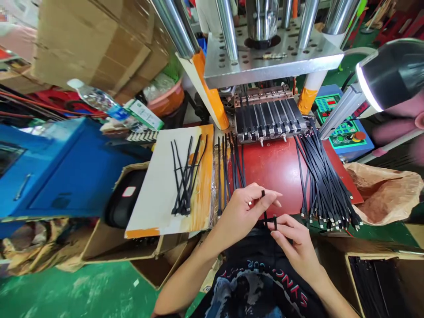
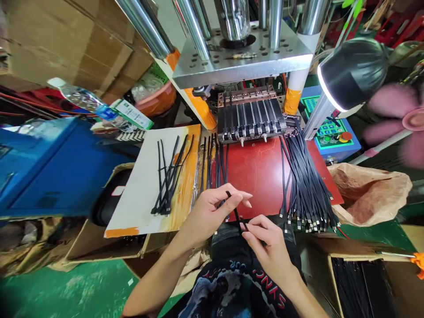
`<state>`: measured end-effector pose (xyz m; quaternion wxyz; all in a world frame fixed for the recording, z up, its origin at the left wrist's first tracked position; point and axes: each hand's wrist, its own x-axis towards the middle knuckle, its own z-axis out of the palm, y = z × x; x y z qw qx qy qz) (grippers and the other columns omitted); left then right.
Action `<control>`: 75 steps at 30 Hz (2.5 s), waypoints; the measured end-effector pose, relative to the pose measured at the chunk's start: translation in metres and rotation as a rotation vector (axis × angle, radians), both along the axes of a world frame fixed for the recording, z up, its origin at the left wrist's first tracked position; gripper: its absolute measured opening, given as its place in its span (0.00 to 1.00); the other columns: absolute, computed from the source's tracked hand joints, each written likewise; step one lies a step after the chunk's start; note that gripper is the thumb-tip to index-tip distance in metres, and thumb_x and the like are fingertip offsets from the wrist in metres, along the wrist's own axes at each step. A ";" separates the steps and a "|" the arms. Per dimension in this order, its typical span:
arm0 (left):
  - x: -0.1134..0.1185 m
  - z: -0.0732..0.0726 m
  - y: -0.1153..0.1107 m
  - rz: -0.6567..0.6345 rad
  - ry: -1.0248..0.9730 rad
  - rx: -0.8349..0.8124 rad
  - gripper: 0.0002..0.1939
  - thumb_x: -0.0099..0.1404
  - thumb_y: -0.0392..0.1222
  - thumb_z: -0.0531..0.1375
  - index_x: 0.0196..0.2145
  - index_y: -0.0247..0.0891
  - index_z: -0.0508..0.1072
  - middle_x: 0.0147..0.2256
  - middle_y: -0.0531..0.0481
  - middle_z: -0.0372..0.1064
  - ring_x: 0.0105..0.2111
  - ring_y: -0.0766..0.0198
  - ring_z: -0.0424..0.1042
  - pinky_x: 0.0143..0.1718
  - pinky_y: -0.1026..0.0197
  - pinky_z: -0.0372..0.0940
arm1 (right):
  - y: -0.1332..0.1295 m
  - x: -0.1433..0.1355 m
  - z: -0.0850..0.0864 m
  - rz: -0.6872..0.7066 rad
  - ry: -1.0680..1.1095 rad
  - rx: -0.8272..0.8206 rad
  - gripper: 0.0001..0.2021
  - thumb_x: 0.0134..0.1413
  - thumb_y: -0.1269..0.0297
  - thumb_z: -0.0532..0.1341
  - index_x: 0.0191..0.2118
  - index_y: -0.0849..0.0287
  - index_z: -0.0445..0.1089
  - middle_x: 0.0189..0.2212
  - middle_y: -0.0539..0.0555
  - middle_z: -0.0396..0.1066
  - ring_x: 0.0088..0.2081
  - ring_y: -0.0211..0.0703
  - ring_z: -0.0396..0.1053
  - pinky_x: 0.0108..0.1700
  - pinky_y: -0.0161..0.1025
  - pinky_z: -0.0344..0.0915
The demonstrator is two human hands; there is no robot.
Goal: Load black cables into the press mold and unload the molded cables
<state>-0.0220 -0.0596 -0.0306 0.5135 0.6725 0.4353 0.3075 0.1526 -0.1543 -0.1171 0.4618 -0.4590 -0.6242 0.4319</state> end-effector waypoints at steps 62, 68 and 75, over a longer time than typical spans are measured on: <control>-0.028 -0.020 0.170 -0.226 0.860 1.045 0.25 0.76 0.46 0.58 0.66 0.31 0.68 0.67 0.31 0.65 0.71 0.43 0.60 0.71 0.39 0.57 | 0.340 0.021 0.065 0.152 -0.215 0.098 0.21 0.52 0.44 0.70 0.34 0.59 0.75 0.25 0.50 0.73 0.22 0.37 0.65 0.22 0.35 0.60; -0.020 -0.023 0.159 -0.163 0.918 1.042 0.29 0.78 0.52 0.55 0.69 0.34 0.65 0.70 0.32 0.61 0.72 0.42 0.56 0.73 0.37 0.51 | 0.347 0.014 0.064 0.050 -0.267 0.101 0.19 0.52 0.46 0.71 0.31 0.60 0.75 0.24 0.52 0.74 0.21 0.38 0.66 0.24 0.37 0.64; -0.007 -0.022 0.146 -0.107 0.964 0.995 0.32 0.76 0.52 0.57 0.69 0.30 0.66 0.72 0.28 0.57 0.73 0.38 0.55 0.73 0.36 0.50 | 0.307 0.032 0.076 -0.010 -0.693 0.462 0.24 0.63 0.77 0.52 0.57 0.60 0.79 0.45 0.61 0.74 0.44 0.48 0.73 0.49 0.43 0.71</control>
